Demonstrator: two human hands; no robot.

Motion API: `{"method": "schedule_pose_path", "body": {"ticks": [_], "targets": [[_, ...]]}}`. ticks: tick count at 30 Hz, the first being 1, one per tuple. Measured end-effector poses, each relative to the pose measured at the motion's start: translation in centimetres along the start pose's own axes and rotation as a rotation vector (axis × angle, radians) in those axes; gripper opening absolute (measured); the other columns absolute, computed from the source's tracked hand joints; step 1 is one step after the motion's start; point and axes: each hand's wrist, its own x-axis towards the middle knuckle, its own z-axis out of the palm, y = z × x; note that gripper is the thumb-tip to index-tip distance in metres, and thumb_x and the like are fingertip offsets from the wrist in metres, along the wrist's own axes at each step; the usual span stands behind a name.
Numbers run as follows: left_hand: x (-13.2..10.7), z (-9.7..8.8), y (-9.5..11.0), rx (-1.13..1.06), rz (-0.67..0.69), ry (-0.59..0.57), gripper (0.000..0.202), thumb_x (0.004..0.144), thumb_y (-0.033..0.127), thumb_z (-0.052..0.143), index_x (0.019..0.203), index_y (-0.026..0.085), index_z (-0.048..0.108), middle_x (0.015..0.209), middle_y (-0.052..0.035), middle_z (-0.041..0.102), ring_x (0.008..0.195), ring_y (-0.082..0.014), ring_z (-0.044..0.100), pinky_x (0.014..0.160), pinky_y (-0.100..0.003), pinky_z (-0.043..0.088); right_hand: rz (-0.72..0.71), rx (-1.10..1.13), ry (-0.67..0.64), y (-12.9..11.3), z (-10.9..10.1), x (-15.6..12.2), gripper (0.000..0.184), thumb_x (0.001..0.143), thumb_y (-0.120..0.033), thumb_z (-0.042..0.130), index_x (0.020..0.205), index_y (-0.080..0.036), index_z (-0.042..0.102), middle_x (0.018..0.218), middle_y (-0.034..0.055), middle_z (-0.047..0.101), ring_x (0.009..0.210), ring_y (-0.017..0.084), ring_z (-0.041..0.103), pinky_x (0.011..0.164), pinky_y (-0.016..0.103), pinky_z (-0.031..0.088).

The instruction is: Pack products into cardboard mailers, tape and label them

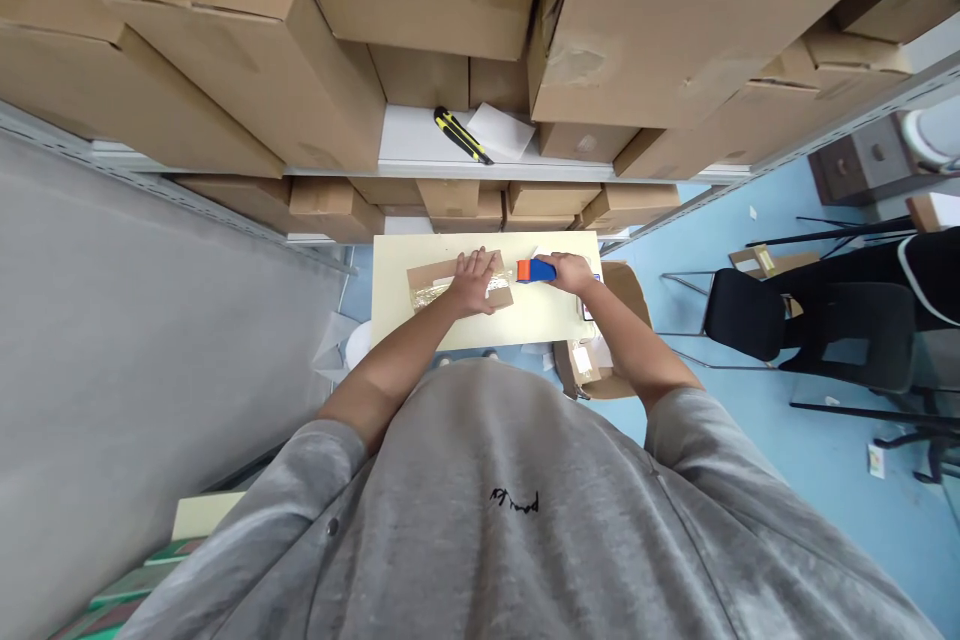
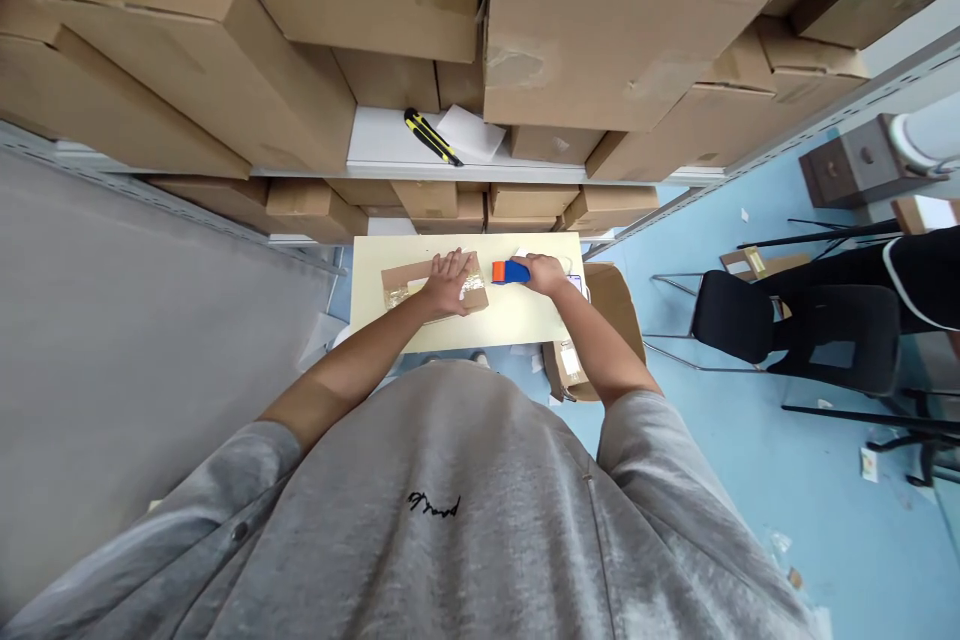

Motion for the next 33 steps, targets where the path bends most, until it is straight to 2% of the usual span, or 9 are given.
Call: {"method": "schedule_pose_path", "body": {"ticks": [5,8,13,16,19,22,24,30,33], "targets": [[0.9,-0.5,1.4,0.026,-0.067,-0.055,0.165,0.045,0.055,0.096,0.173,0.015,0.001,0.177,-0.0288,-0.008,0.161,-0.0573,-0.004,0.121,-0.078,-0.012,-0.008,0.014,-0.025,-0.9,0.4,0.7,0.062,0.091,-0.038,0.069,0.152,-0.029,0.060,0.131,0.0098,0.074,0.117,0.030,0.070,0.092,0.035,0.052],[0.3,-2.0,1.5,0.022,-0.050,-0.068,0.163,0.045,0.054,0.098,0.174,0.020,0.004,0.178,-0.0284,0.001,0.161,-0.0584,0.005,0.124,-0.076,-0.003,0.008,0.023,-0.001,-1.3,-0.5,0.2,0.061,0.092,-0.036,0.070,0.151,-0.030,0.060,0.129,0.0092,0.074,0.117,0.030,0.069,0.093,0.035,0.051],[-3.8,-5.8,0.0,-0.069,0.134,0.108,0.152,0.056,0.064,0.093,0.174,0.023,0.007,0.176,-0.0257,0.012,0.160,-0.0554,0.011,0.127,-0.070,0.005,-0.041,0.110,0.106,-2.2,-4.5,-2.3,0.066,0.091,-0.045,0.074,0.153,-0.030,0.058,0.126,0.0079,0.074,0.114,0.030,0.069,0.091,0.033,0.050],[-6.4,-6.9,-1.1,-0.151,0.184,0.223,0.150,0.060,0.069,0.090,0.174,0.024,0.004,0.174,-0.0242,0.014,0.161,-0.0510,0.010,0.129,-0.066,0.012,-0.131,0.112,0.192,-3.9,-7.0,-2.6,0.064,0.096,-0.043,0.069,0.156,-0.029,0.055,0.124,0.0096,0.074,0.113,0.029,0.068,0.094,0.033,0.047],[-8.2,-6.6,-2.0,-0.180,0.193,0.257,0.139,0.064,0.068,0.089,0.174,0.025,0.015,0.173,-0.0231,0.012,0.161,-0.0514,0.011,0.128,-0.068,0.015,-0.196,0.075,0.165,-5.8,-8.4,-2.0,0.061,0.097,-0.037,0.068,0.156,-0.029,0.056,0.120,0.0096,0.074,0.110,0.028,0.069,0.092,0.032,0.047],[-9.7,-5.6,-3.4,-0.182,0.202,0.282,0.127,0.064,0.065,0.090,0.169,0.025,0.032,0.172,-0.0226,0.010,0.160,-0.0534,0.011,0.127,-0.070,0.018,-0.215,0.057,0.143,-7.1,-8.6,-1.3,0.062,0.097,-0.038,0.068,0.157,-0.028,0.056,0.119,0.0093,0.074,0.110,0.029,0.068,0.091,0.032,0.047],[-10.9,-5.0,-4.8,-0.200,0.196,0.311,0.125,0.063,0.063,0.092,0.167,0.024,0.036,0.172,-0.0227,0.009,0.160,-0.0535,0.013,0.127,-0.068,0.023,-0.222,0.043,0.146,-7.7,-8.6,-1.0,0.062,0.097,-0.036,0.067,0.158,-0.027,0.055,0.120,0.0101,0.074,0.111,0.029,0.068,0.092,0.033,0.047],[-15.6,-3.3,-9.7,-0.252,0.157,0.382,0.133,0.058,0.059,0.094,0.168,0.024,0.027,0.174,-0.0218,0.009,0.161,-0.0495,0.017,0.126,-0.066,0.031,-0.248,0.015,0.109,-10.8,-9.1,-0.1,0.061,0.097,-0.033,0.066,0.157,-0.027,0.055,0.125,0.0101,0.073,0.114,0.029,0.067,0.091,0.033,0.047],[-18.1,-3.6,-10.9,-0.230,0.148,0.399,0.131,0.064,0.060,0.091,0.168,0.019,0.022,0.174,-0.0254,0.007,0.163,-0.0455,0.016,0.128,-0.062,0.029,-0.262,0.000,0.111,-13.4,-9.1,0.4,0.063,0.097,-0.032,0.064,0.159,-0.027,0.053,0.123,0.0103,0.073,0.114,0.029,0.067,0.092,0.033,0.047]]}}
